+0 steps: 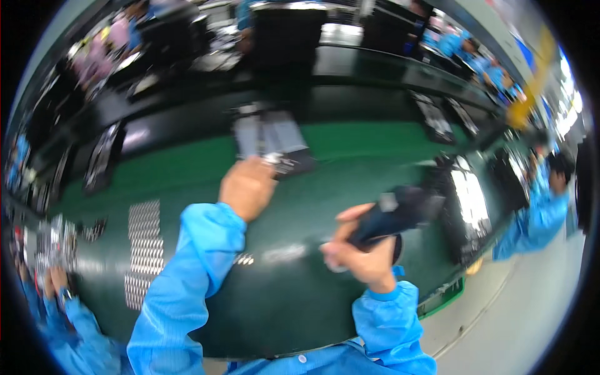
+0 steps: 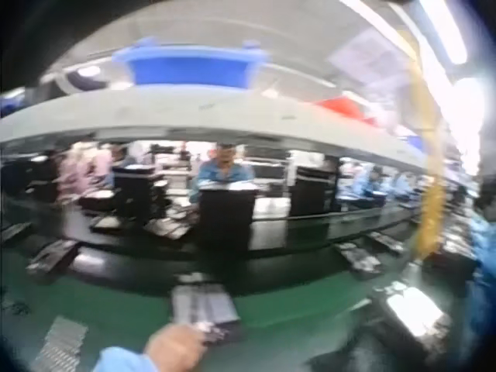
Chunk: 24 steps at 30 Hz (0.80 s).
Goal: The recorder is assembling internal components of tablet screens at a factory assembly line using an electric screwdriver.
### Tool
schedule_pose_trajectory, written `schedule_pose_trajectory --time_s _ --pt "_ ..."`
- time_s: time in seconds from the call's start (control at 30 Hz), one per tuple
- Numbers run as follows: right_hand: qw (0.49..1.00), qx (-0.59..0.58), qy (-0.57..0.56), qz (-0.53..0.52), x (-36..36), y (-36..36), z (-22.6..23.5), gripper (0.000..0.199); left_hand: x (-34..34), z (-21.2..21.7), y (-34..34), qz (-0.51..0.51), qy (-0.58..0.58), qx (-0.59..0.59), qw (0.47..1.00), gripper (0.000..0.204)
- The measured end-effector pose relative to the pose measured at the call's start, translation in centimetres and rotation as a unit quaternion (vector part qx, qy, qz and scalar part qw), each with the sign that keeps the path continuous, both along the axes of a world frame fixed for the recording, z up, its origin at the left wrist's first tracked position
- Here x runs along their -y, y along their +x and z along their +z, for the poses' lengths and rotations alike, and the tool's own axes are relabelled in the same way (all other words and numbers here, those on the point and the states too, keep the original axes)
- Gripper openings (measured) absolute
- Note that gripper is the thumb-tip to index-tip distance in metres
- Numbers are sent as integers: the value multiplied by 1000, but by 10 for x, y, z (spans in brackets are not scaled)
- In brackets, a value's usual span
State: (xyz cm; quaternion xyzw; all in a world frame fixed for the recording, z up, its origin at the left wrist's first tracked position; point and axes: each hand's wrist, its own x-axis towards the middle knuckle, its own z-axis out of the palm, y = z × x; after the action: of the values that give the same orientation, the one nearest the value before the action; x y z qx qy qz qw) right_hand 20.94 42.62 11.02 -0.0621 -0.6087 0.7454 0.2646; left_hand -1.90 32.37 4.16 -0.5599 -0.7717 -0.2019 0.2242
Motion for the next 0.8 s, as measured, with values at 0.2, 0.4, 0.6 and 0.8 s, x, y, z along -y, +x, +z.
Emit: schedule_pose_trajectory --time_s 0.2,0.4,0.6,0.8 --pt "966 26 -76 246 8 -1 -4 42 -35 6 -53 143 -96 16 985 41" --pt "888 -73 -50 452 24 13 -8 40 -149 65 114 -201 -27 -1 979 45" --pt "737 -123 -30 664 5 27 15 48 -229 71 253 -427 -62 -52 901 63" --pt "727 -195 -34 657 -17 37 2 49 -284 64 287 -450 -73 -237 858 53"
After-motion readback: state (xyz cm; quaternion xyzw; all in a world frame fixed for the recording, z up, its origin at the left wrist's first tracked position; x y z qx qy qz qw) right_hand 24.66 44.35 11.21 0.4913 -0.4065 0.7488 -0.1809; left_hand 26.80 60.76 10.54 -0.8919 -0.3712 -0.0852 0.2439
